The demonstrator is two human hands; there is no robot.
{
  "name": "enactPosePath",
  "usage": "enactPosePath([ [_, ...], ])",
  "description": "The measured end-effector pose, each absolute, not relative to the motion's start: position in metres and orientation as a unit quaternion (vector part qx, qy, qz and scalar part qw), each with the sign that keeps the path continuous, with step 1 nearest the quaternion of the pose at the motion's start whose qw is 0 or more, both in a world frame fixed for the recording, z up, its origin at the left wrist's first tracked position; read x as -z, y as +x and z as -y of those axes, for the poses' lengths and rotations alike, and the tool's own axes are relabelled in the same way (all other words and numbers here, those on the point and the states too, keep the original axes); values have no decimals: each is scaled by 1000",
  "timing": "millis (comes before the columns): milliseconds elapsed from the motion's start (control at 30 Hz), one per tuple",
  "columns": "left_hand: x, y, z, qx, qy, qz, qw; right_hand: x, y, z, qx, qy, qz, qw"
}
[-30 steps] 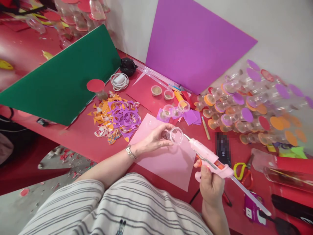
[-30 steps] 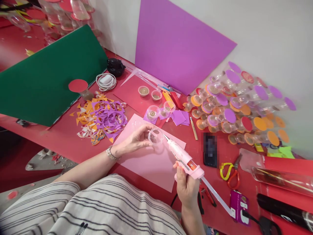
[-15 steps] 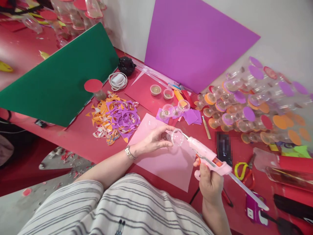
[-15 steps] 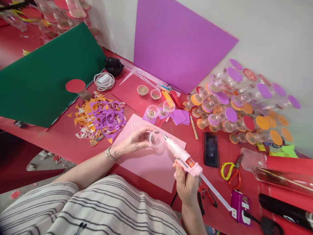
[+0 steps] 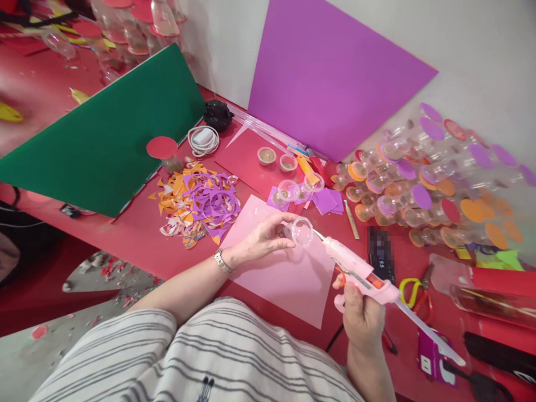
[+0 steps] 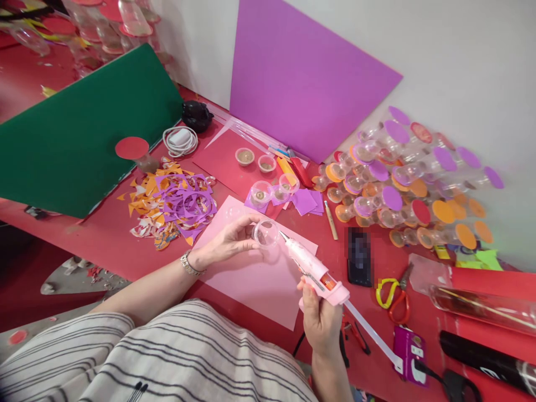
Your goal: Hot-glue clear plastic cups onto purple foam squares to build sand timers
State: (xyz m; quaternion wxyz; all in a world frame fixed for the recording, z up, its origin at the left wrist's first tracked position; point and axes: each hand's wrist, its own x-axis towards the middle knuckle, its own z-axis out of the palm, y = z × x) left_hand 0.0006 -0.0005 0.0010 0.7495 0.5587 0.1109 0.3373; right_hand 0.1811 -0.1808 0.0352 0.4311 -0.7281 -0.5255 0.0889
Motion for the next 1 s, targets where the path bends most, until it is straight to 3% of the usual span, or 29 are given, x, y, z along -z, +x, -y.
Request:
enactPosePath([
  [1000, 5, 1, 0, -287, 551, -115, 775, -31, 181, 178, -92, -737, 497, 449],
])
